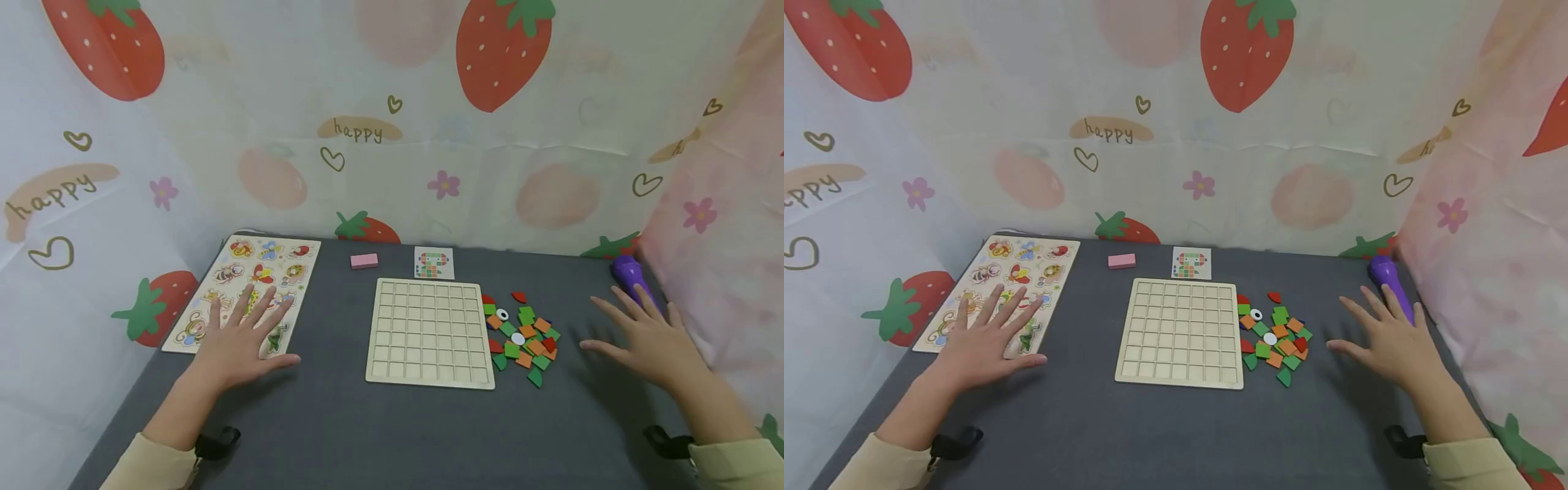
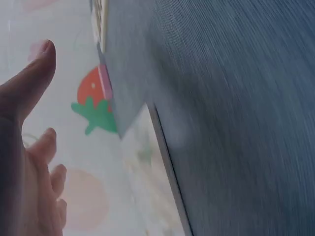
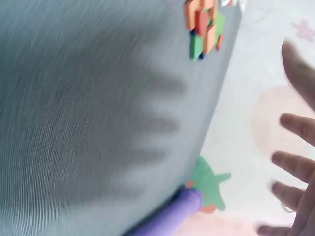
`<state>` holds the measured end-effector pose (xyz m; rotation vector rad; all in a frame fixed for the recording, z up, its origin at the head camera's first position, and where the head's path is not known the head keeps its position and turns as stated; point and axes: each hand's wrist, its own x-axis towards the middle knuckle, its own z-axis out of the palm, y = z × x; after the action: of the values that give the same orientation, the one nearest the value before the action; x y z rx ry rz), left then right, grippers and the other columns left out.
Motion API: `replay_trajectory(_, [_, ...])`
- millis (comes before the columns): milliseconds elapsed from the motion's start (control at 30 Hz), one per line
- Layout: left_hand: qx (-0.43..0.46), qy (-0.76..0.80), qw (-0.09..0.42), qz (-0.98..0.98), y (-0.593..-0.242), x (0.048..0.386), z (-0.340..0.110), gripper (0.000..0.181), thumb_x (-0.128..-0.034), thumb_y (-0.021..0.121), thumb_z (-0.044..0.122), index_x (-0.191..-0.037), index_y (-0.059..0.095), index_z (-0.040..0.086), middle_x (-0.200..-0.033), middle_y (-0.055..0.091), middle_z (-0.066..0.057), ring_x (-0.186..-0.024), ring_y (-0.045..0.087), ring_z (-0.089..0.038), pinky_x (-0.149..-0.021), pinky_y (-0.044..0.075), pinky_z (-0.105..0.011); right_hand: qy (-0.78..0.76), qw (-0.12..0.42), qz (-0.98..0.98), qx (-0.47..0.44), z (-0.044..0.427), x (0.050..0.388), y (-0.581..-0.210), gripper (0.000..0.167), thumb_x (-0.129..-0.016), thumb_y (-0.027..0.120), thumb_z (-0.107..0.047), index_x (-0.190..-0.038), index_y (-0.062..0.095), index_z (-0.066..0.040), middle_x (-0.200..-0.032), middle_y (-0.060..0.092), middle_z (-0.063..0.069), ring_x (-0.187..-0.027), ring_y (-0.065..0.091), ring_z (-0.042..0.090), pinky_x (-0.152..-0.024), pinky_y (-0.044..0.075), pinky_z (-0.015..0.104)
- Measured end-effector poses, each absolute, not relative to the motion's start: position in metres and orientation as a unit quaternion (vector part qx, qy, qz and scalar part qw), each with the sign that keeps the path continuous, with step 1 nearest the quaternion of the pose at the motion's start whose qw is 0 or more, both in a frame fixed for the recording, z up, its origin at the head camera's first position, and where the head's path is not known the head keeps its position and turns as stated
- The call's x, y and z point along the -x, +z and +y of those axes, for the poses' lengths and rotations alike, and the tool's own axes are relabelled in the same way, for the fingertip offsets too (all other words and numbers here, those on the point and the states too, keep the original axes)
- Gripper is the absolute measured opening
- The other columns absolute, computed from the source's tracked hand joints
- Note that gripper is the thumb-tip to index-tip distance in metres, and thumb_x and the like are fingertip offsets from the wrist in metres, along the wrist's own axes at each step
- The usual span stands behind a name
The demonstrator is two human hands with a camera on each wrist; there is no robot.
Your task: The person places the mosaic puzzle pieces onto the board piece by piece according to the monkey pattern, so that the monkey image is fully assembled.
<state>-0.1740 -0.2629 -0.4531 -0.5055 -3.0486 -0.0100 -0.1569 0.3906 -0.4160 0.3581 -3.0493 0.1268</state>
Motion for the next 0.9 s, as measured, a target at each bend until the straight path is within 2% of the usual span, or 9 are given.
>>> replay_trajectory(100, [0.192, -0.026, 0.026, -0.981, -0.463, 0.178, -0.244, 0.1, -0.0819, 0.05, 0.085, -0.163, 0.02, 0.033, -0.17, 0.016, -0.006, -0.157, 0.005, -0.039, -0.116, -0.001, -0.076, 0.103, 0.052, -0.985, -0.128, 0.385, 0.162, -0.423, 0.072, -0.09, 0.071, -0.052, -0.147, 0.051, -0.013, -0.15, 0.047, 0.024, -0.135, 0.045, 0.048, -0.095, 0.041, 0.073])
replay_trajectory(167, [0.209, -0.05, 0.017, -0.977, -0.469, 0.18, -0.23, 0.1, -0.0826, 0.05, 0.084, -0.163, 0.018, 0.035, -0.17, 0.016, -0.005, -0.157, 0.005, -0.039, -0.117, 0.001, -0.075, 0.14, 0.05, -0.98, -0.13, 0.381, 0.166, -0.428, 0.066, -0.092, 0.072, -0.046, -0.143, 0.055, -0.008, -0.139, 0.056, 0.026, -0.119, 0.058, 0.047, -0.081, 0.051, 0.066])
replay_trajectory(200, [0.215, -0.065, 0.008, -0.974, -0.473, 0.181, -0.222, 0.099, -0.0833, 0.05, 0.084, -0.163, 0.017, 0.035, -0.171, 0.015, -0.004, -0.157, 0.004, -0.038, -0.117, 0.001, -0.075, 0.164, 0.041, -0.977, -0.128, 0.378, 0.169, -0.431, 0.063, -0.093, 0.072, -0.042, -0.143, 0.055, -0.007, -0.135, 0.059, 0.025, -0.115, 0.061, 0.045, -0.079, 0.053, 0.063])
replay_trajectory(300, [0.225, -0.108, -0.01, -0.968, -0.481, 0.186, -0.202, 0.096, -0.0852, 0.05, 0.082, -0.163, 0.017, 0.036, -0.171, 0.015, -0.001, -0.158, 0.004, -0.036, -0.119, 0.001, -0.072, 0.219, 0.022, -0.967, -0.126, 0.373, 0.177, -0.439, 0.058, -0.097, 0.069, -0.035, -0.143, 0.055, -0.003, -0.128, 0.065, 0.027, -0.106, 0.066, 0.044, -0.075, 0.056, 0.057])
replay_trajectory(467, [0.239, -0.14, -0.027, -0.961, -0.489, 0.198, -0.176, 0.092, -0.0881, 0.05, 0.078, -0.163, 0.019, 0.034, -0.17, 0.018, -0.001, -0.158, 0.005, -0.034, -0.12, 0.003, -0.071, 0.28, -0.001, -0.954, -0.108, 0.37, 0.19, -0.455, 0.049, -0.102, 0.063, -0.027, -0.141, 0.056, 0.001, -0.125, 0.067, 0.027, -0.106, 0.067, 0.043, -0.076, 0.058, 0.051])
replay_trajectory(733, [0.236, -0.205, -0.1, -0.945, -0.494, 0.223, -0.147, 0.086, -0.0954, 0.049, 0.069, -0.164, 0.016, 0.028, -0.17, 0.016, -0.004, -0.158, 0.002, -0.035, -0.121, -0.001, -0.069, 0.301, -0.036, -0.951, -0.061, 0.366, 0.206, -0.474, 0.038, -0.104, 0.058, -0.022, -0.134, 0.063, 0.0, -0.123, 0.067, 0.027, -0.103, 0.068, 0.038, -0.078, 0.056, 0.046])
replay_trajectory(900, [0.237, -0.245, -0.126, -0.932, -0.501, 0.242, -0.139, 0.074, -0.1029, 0.047, 0.055, -0.163, 0.02, 0.023, -0.17, 0.014, -0.008, -0.157, -0.001, -0.038, -0.121, -0.008, -0.067, 0.294, -0.04, -0.954, -0.039, 0.36, 0.213, -0.481, 0.034, -0.104, 0.058, -0.022, -0.131, 0.067, -0.004, -0.126, 0.066, 0.027, -0.109, 0.064, 0.042, -0.082, 0.054, 0.051])
